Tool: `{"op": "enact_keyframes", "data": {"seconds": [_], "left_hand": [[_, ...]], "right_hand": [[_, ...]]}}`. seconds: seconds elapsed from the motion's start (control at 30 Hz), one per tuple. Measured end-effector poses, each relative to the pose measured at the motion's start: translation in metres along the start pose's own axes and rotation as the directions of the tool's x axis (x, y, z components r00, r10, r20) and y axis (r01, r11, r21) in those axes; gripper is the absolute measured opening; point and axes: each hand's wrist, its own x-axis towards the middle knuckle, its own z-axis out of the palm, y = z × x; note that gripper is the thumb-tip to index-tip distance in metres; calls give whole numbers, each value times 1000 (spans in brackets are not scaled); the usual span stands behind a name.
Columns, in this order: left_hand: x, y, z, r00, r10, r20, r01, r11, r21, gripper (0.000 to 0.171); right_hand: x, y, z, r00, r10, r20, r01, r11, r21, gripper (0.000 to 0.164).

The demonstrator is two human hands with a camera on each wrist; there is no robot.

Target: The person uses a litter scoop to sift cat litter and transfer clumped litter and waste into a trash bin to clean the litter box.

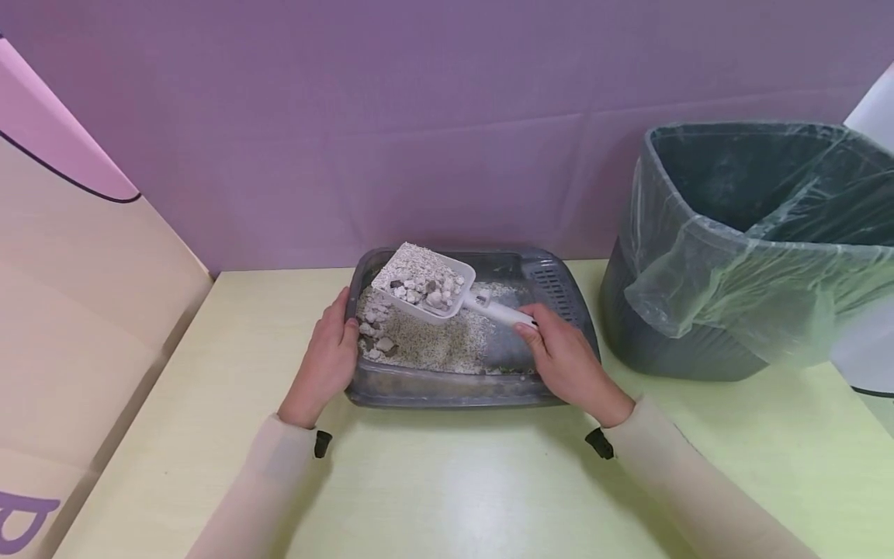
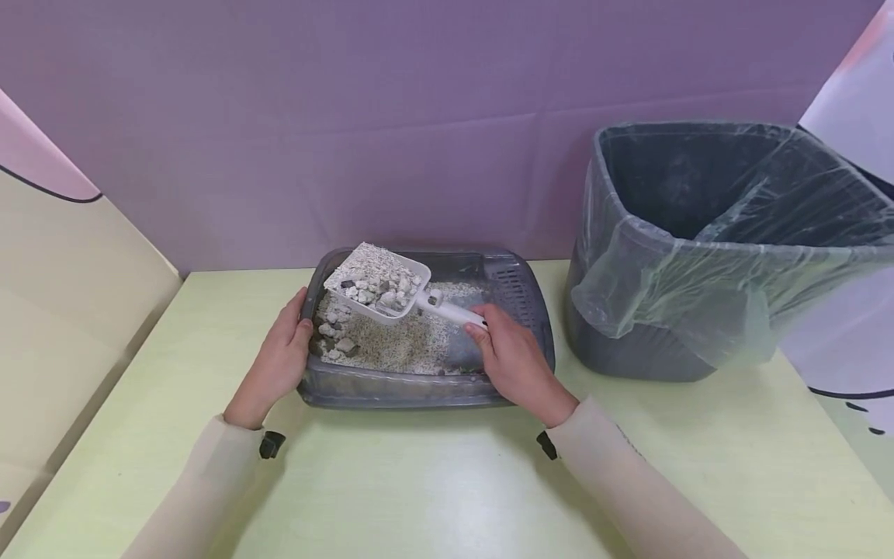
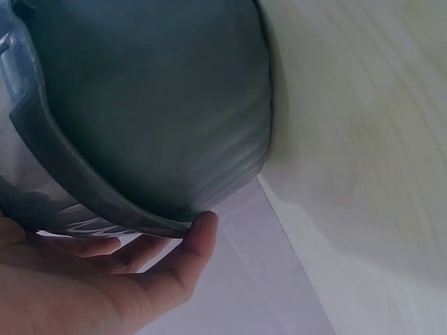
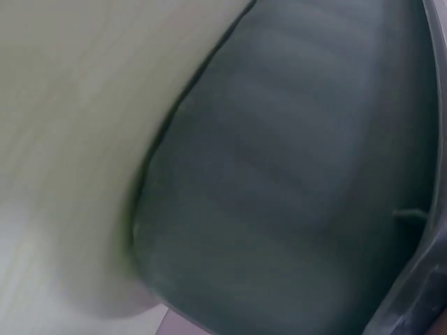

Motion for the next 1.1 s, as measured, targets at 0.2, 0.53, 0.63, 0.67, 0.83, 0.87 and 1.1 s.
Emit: {"op": "enact_keyframes", "data": {"seconds": [0.2, 0.53, 0.63, 0.67, 0.83, 0.87, 1.1], "left_hand": [[0, -1, 0, 1000, 8, -11, -8, 1000, -1, 54], [0, -1, 1, 1000, 7, -15, -7, 1000, 2, 54], [0, -1, 1, 1000, 3, -11, -3, 1000, -1, 54], [0, 0, 0, 1000, 1, -6, -1, 1000, -2, 54], [0, 1, 0, 1000, 2, 0, -2, 1000, -1, 53], [0, 1, 0, 1000, 1, 0, -1, 1000, -2, 54], [0, 0, 0, 1000, 0, -7, 0, 1000, -3, 53]], "right_hand": [[-1, -1, -1, 1000, -11, -4, 11, 1000, 18, 26], [-1, 2, 0, 998, -56, 0, 55, 998, 37, 19], [-1, 3, 0, 998, -58, 10, 57, 998, 35, 19], [-1, 3, 0, 998, -57, 11, 57, 998, 34, 19], [-1, 3, 1, 997, -66, -27, 67, 998, 19, 20], [-1, 2, 1, 997, -70, -40, 71, 997, 14, 21], [-2, 2, 2, 991, -85, -101, 87, 996, 14, 25]]}}
